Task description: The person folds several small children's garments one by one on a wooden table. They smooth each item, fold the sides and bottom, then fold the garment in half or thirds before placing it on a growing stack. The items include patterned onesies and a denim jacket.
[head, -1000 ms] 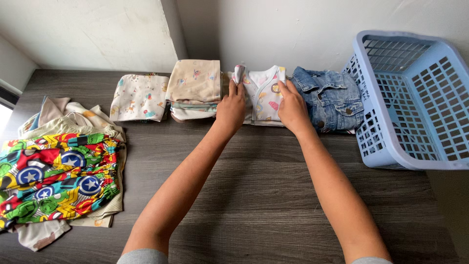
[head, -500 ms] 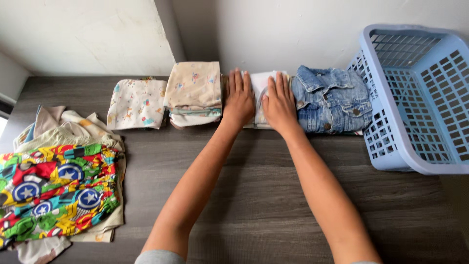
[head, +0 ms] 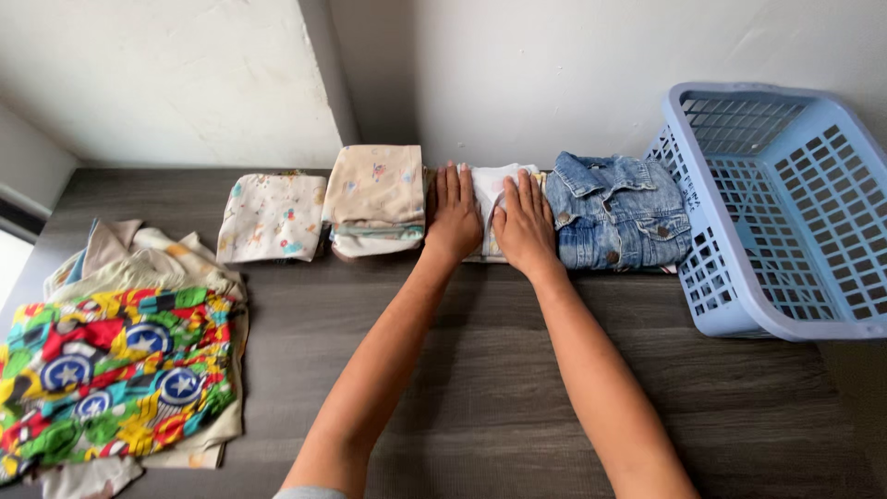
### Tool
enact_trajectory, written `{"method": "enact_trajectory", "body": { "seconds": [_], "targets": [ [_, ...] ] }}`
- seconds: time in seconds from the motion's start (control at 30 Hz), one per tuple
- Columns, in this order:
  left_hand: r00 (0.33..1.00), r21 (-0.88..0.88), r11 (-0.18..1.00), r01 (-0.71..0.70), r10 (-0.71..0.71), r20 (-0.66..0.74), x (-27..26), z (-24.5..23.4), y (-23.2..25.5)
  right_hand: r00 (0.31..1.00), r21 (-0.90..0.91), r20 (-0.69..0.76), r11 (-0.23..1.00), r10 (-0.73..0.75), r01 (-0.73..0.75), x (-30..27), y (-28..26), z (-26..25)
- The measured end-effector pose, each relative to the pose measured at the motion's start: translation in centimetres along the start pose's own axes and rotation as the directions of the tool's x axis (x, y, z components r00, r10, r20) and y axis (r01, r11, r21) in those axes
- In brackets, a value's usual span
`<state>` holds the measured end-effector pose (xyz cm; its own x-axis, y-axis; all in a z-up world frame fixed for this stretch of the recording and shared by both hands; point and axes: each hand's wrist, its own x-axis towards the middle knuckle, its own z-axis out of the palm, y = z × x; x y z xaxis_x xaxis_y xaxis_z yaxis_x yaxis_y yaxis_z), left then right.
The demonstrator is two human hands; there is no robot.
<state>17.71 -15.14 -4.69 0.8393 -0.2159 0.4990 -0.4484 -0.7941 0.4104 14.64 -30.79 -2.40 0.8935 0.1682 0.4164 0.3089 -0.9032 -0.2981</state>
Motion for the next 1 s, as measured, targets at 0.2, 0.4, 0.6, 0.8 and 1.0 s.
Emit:
{"method": "enact_trajectory", "body": {
  "seconds": [0.2, 0.4, 0.6, 0.8, 1.0],
  "targets": [
    [0.965, -0.012, 0.983, -0.185, 0.18, -0.192, -7.6, -8.6, 4.8, 0.933, 0.125, -0.302, 0.962, -0.194, 0.241, -4.5, -5.6, -5.2],
    [0.989, -0.048, 0.994, -0.094, 0.087, -0.118, -22.2, -22.5, 0.0, 0.866, 0.427, -0.135, 0.761, -0.481, 0.489, -10.4, -18.1, -5.9],
    [0.946, 0.204, 0.958, 0.2, -0.136, -0.293, -34.2, -34.2, -8.3, 0.722, 0.571, 0.072, 0.622, -0.688, 0.536, -12.2, -32.1, -0.6],
    [0.92, 0.281, 0.892, 0.355, -0.281, -0.272, -38.5, -37.3, -11.1, 0.6, 0.383, 0.078, 0.58, -0.796, 0.719, -9.6, -38.0, 3.5],
    [0.957, 0.253, 0.948, 0.192, -0.125, -0.261, -35.9, -36.3, -10.1, 0.585, 0.504, 0.035, 0.52, -0.81, 0.689, -8.9, -37.7, 4.4]
  ]
}}
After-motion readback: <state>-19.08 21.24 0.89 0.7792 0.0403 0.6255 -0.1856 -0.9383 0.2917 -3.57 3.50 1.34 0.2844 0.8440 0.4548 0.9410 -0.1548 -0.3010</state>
